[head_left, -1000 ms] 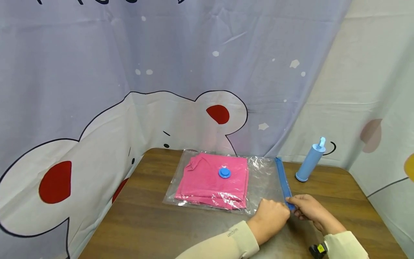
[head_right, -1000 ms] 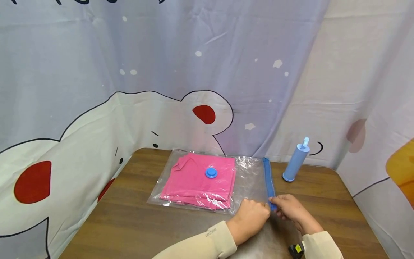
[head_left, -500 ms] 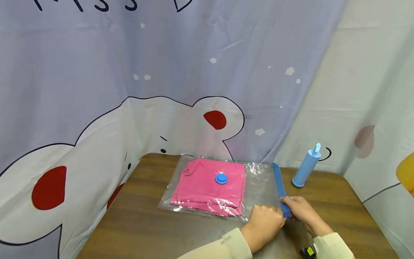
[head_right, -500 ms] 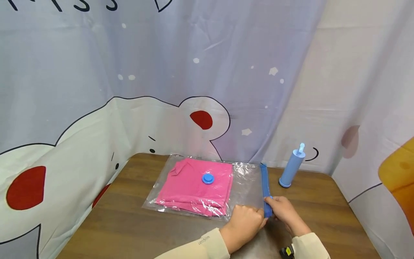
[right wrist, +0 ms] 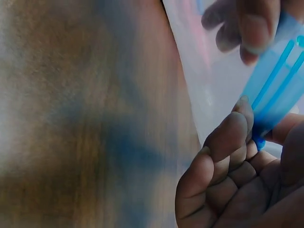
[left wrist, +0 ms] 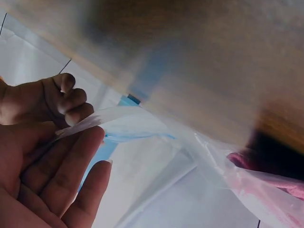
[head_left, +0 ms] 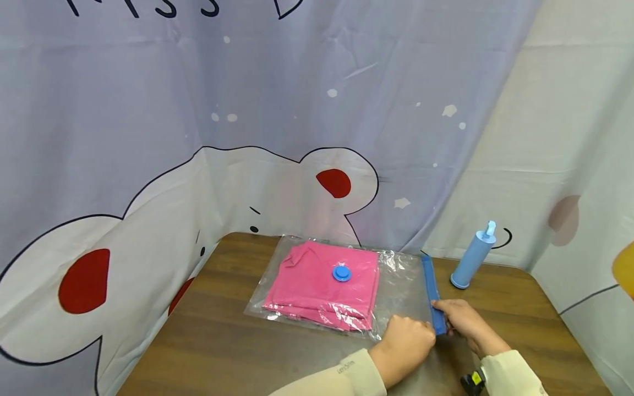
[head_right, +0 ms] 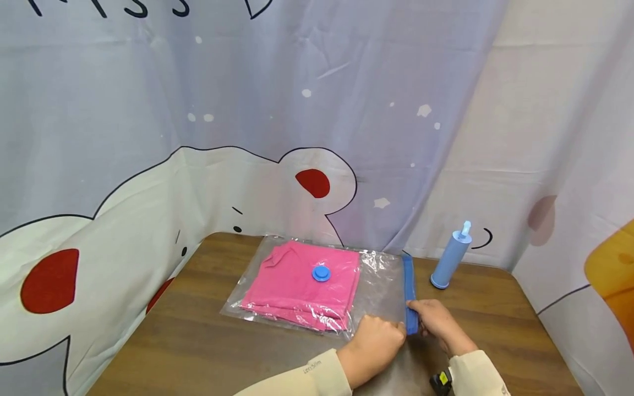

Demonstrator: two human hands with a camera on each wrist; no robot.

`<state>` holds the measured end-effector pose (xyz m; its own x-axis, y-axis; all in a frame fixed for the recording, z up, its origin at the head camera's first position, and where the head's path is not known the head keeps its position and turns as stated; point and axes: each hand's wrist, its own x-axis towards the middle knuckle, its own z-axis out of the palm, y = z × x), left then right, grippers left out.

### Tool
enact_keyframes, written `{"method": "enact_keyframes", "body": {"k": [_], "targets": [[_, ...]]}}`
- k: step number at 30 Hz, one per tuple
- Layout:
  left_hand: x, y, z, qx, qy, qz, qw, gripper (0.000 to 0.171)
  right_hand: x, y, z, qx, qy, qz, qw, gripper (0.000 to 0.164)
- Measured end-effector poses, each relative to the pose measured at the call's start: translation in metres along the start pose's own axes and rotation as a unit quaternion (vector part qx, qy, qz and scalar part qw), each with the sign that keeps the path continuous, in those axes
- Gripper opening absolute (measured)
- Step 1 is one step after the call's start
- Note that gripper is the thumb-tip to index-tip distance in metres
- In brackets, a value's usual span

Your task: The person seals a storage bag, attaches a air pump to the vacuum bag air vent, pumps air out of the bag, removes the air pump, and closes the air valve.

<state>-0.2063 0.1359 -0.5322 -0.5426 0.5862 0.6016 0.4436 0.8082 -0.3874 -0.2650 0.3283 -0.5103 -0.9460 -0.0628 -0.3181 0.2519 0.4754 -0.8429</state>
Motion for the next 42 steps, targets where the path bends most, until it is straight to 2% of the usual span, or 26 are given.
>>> {"method": "enact_keyframes", "body": {"k": [5, 12, 19, 26, 33, 42], "targets": [[-0.002, -0.001, -0.001, 0.004, 0.011, -0.004, 0.9999, 0.016, 0.009, 0.0, 0.0, 0.025, -0.007, -0.004, 1.0, 0.034], [-0.003, -0.003, -0.004, -0.005, -0.014, -0.013, 0.9998, 0.016, 0.011, -0.004, -0.001, 0.002, 0.01, -0.001, 1.0, 0.033], [0.0, -0.005, -0.004, 0.004, -0.023, 0.014, 0.9996, 0.019, 0.018, -0.011, -0.002, -0.007, 0.013, -0.008, 1.0, 0.032], [0.0, -0.003, -0.005, 0.017, -0.023, 0.034, 0.999, 0.016, 0.034, -0.007, -0.005, 0.006, 0.019, -0.015, 1.0, 0.039], [-0.004, -0.004, -0.009, 0.017, -0.002, 0.017, 0.9997, 0.017, 0.043, -0.005, -0.007, 0.022, 0.027, -0.002, 0.999, 0.037], [-0.004, -0.008, -0.007, -0.001, -0.006, 0.044, 0.999, 0.015, 0.047, -0.01, -0.01, 0.001, 0.037, -0.011, 0.999, 0.039]]}}
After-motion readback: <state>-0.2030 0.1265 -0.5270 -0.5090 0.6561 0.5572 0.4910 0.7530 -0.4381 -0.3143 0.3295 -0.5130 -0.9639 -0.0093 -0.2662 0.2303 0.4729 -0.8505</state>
